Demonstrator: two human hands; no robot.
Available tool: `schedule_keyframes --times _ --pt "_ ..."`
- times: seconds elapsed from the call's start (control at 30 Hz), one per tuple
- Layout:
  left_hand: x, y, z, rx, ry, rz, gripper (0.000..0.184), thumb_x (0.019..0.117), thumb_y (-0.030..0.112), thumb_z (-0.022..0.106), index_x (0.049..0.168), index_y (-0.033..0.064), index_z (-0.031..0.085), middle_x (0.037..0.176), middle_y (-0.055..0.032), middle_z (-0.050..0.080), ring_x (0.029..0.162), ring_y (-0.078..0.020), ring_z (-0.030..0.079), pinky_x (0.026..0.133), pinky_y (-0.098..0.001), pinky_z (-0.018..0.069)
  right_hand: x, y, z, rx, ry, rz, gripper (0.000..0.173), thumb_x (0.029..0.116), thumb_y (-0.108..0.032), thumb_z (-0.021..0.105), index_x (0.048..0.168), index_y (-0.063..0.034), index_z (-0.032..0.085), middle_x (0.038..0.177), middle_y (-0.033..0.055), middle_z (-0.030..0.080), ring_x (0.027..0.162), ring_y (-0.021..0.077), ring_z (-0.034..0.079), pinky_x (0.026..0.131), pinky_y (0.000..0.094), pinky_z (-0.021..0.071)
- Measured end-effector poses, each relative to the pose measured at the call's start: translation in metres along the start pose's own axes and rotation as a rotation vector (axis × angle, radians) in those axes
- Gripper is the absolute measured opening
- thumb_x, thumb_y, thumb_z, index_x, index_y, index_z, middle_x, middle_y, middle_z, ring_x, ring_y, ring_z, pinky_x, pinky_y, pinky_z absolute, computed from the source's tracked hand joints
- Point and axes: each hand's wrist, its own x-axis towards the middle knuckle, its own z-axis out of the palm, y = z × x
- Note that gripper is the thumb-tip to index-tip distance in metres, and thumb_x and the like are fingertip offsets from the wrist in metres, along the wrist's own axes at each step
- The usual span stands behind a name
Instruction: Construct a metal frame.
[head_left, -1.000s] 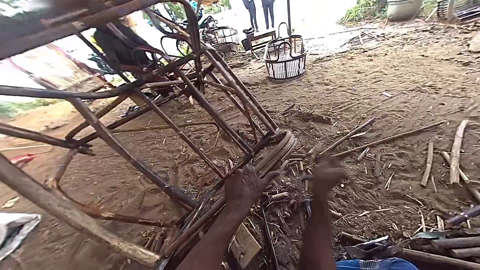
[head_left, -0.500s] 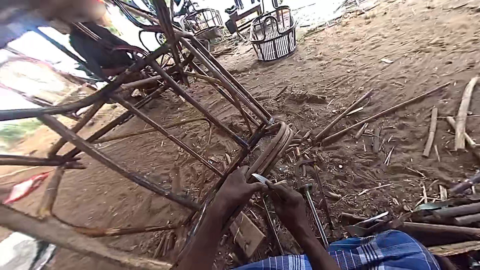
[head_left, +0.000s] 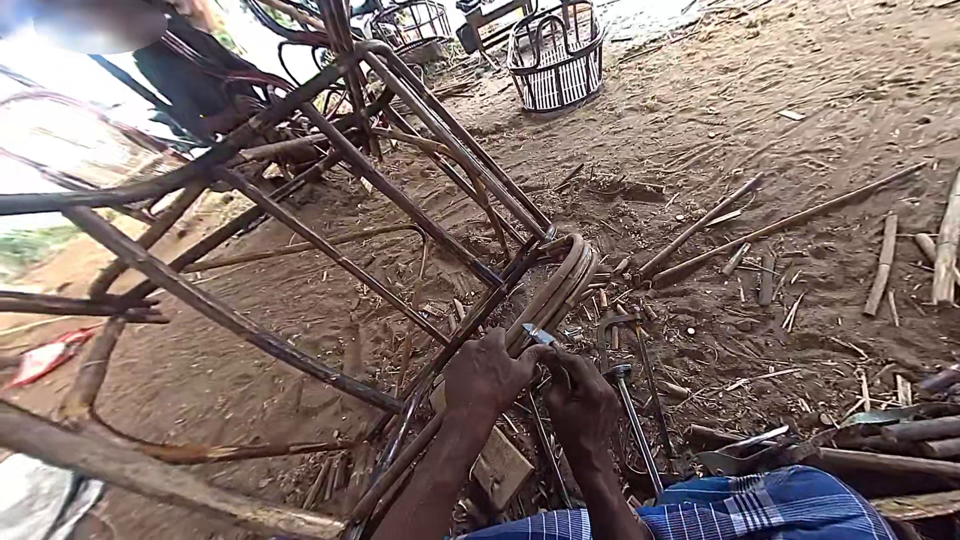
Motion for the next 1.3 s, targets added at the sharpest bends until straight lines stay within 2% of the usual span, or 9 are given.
schedule_keyframes --times 0.13,0.2,0.3,0.43,0.53,0.7,0.87,1.0,1.3 --pt "0.0 0.008 -0.007 0.035 -0.029 -0.055 0.076 0.08 0.089 0.054 0.085 0.0134 0.067 0.075 -0.0108 0.067 0.073 -0.0319 0.07 0.06 -0.0531 0.0541 0.006 -0.006 -0.002 -0.037 -0.004 0.022 0.022 0.0987 -0.035 0.064 0.111 -0.0258 0.079 0.086 0.0006 0.072 0.066 0.0199 0.067 0.053 0.0445 0.0529" --pt "-0.001 0.011 -0.008 0.036 -0.036 -0.092 0.082 0.0768 0.093 0.051 0.086 0.0133 0.068 0.077 -0.0118 0.068 0.075 -0.0334 0.071 0.061 -0.0542 0.0543 0.019 -0.006 -0.01 -0.009 0.031 0.125 0.022 0.0995 -0.031 0.063 0.109 -0.0184 0.079 0.089 0.0057 0.073 0.071 0.0243 0.069 0.059 0.0493 0.055" --pt "-0.017 0.013 0.007 0.015 -0.057 -0.124 0.088 0.0727 0.097 0.05 0.09 0.013 0.072 0.082 -0.014 0.072 0.08 -0.0355 0.073 0.066 -0.0574 0.0566 0.118 0.035 -0.068 0.199 0.263 0.458 0.033 0.1023 -0.026 0.06 0.118 0.0027 0.069 0.105 0.0203 0.071 0.094 0.0301 0.07 0.089 0.0515 0.0557" --pt "-0.009 0.007 0.008 -0.059 -0.118 -0.008 0.077 0.0808 0.087 0.056 0.1 0.0141 0.073 0.088 -0.0133 0.073 0.086 -0.0357 0.073 0.074 -0.06 0.0574 0.197 0.059 -0.125 0.254 0.307 0.03 0.028 0.1029 -0.02 0.062 0.125 -0.0037 0.069 0.097 0.0093 0.071 0.076 0.0115 0.066 0.072 0.032 0.0582" --pt "0.0 -0.004 0.005 -0.213 -0.213 0.077 0.056 0.0856 0.07 0.07 0.093 0.0139 0.069 0.076 -0.0099 0.067 0.073 -0.0311 0.067 0.065 -0.0575 0.0543 0.121 0.057 -0.108 0.171 0.034 -0.094 0.026 0.1036 -0.021 0.061 0.127 -0.0106 0.069 0.089 0.0048 0.068 0.066 0.0127 0.061 0.059 0.0342 0.0548" --pt "0.005 -0.006 -0.004 -0.491 -0.402 0.137 0.052 0.0817 0.052 0.084 0.111 0.0121 0.067 0.082 -0.0099 0.069 0.069 -0.027 0.066 0.063 -0.0518 0.0564 0.001 0.052 -0.032 0.36 -0.241 -0.017 0.022 0.0985 -0.025 0.066 0.118 -0.025 0.077 0.093 -0.0057 0.072 0.069 0.0075 0.065 0.061 0.0333 0.0581" --pt "0.004 0.003 0.002 -0.332 -0.26 0.106 0.051 0.0801 0.059 0.083 0.1 0.0136 0.068 0.077 -0.0088 0.066 0.07 -0.0287 0.065 0.062 -0.0547 0.0538 -0.003 0.045 -0.013 0.291 -0.191 -0.038 0.019 0.0969 -0.028 0.067 0.111 -0.0263 0.078 0.09 -0.0065 0.071 0.069 0.0077 0.064 0.06 0.0353 0.0571" --pt "0.0 0.014 0.016 -0.043 -0.029 0.096 0.065 0.0819 0.077 0.067 0.095 0.0129 0.067 0.072 -0.01 0.067 0.069 -0.0321 0.069 0.06 -0.0554 0.0546 -0.004 0.043 -0.001 0.198 -0.073 -0.017 0.021 0.0978 -0.027 0.063 0.113 -0.0249 0.078 0.089 -0.0035 0.072 0.071 0.0114 0.067 0.06 0.0385 0.0571" --pt "0.007 0.032 0.004 0.024 -0.031 -0.039 0.077 0.0772 0.09 0.055 0.087 0.0144 0.068 0.076 -0.011 0.068 0.075 -0.0321 0.071 0.062 -0.0535 0.055 0.008 0.013 0.011 0.078 0.088 0.16 0.022 0.0987 -0.033 0.066 0.115 -0.0233 0.078 0.095 -0.0006 0.075 0.073 0.0179 0.069 0.06 0.0463 0.0563"
